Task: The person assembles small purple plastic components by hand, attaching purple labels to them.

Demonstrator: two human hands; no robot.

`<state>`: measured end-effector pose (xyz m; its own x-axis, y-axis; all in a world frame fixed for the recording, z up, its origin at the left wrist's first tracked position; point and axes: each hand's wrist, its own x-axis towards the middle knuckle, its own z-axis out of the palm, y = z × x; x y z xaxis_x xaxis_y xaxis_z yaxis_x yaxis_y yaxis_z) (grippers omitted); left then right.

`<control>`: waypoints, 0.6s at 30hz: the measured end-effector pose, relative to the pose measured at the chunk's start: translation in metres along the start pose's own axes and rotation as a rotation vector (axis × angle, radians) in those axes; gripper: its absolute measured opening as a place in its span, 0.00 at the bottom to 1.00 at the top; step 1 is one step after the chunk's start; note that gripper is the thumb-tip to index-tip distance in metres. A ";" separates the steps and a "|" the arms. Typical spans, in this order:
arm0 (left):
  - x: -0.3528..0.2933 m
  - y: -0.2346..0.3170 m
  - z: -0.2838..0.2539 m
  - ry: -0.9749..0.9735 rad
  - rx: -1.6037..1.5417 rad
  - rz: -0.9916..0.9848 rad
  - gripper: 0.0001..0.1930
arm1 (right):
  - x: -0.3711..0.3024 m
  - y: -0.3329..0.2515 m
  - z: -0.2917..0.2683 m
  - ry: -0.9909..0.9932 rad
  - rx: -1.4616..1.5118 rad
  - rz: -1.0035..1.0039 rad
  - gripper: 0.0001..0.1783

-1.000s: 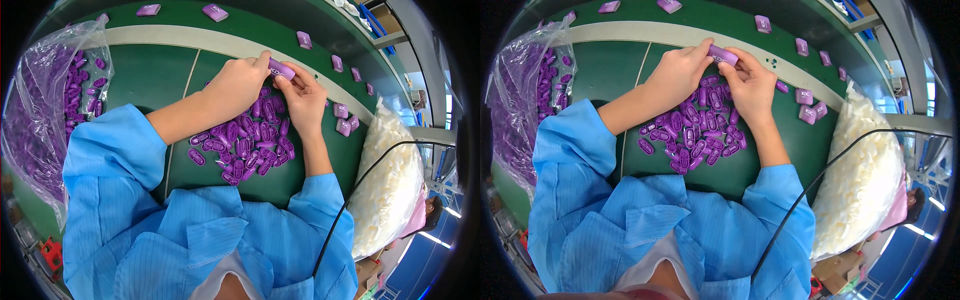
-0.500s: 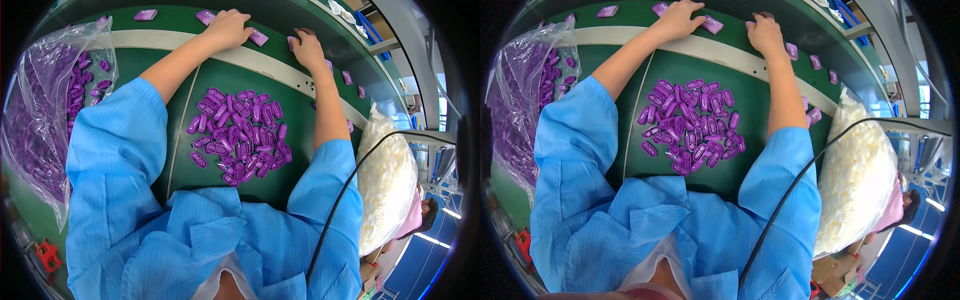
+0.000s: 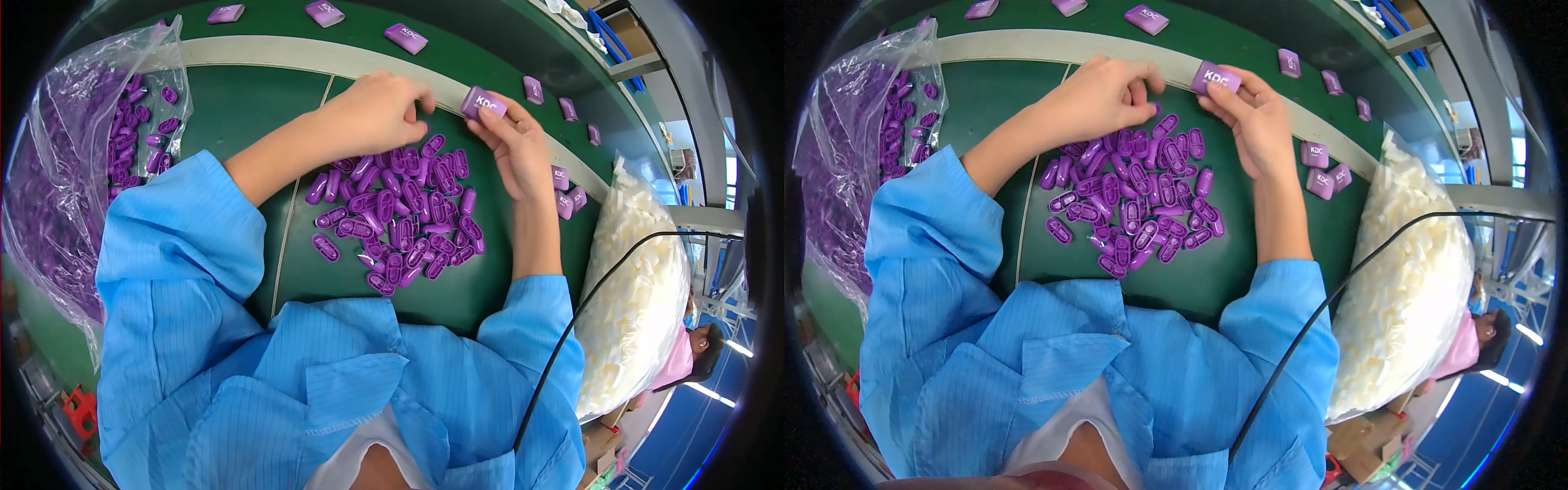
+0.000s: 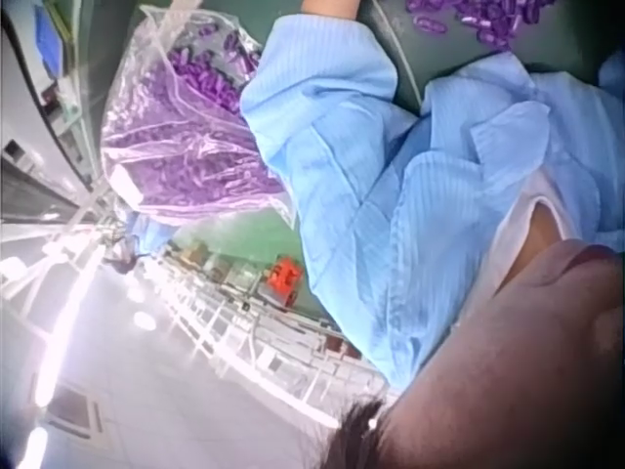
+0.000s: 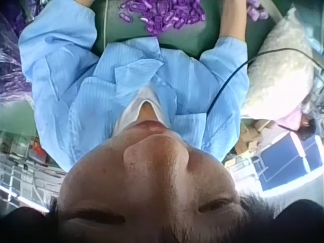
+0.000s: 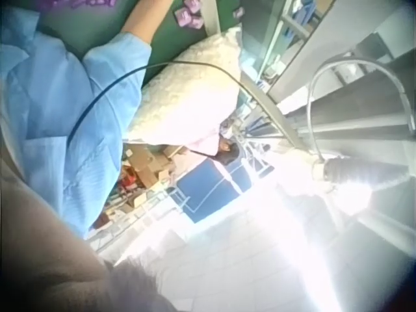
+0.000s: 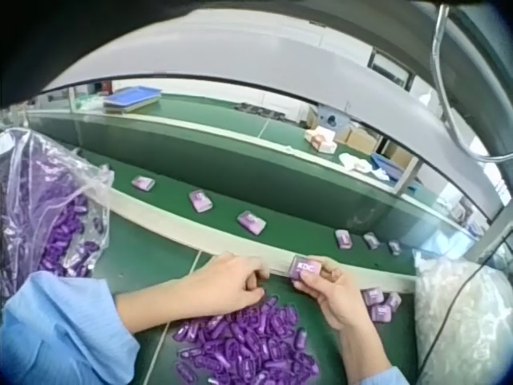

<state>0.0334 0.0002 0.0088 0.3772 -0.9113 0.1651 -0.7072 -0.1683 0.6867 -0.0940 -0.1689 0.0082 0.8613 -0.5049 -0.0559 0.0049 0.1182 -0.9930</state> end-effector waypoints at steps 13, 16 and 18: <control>0.013 0.001 0.018 0.093 -0.639 -0.075 0.15 | -0.012 0.007 0.014 -0.023 -0.029 -0.041 0.15; 0.016 -0.001 0.011 0.056 -0.649 -0.160 0.17 | -0.011 0.010 0.008 -0.064 -0.084 -0.034 0.15; 0.014 -0.002 0.009 0.059 -0.687 -0.119 0.17 | -0.012 0.012 0.010 -0.074 -0.083 -0.044 0.15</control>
<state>0.0348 -0.0154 0.0034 0.4742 -0.8763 0.0856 -0.1279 0.0276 0.9914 -0.0989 -0.1525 -0.0023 0.8965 -0.4431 -0.0070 0.0043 0.0245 -0.9997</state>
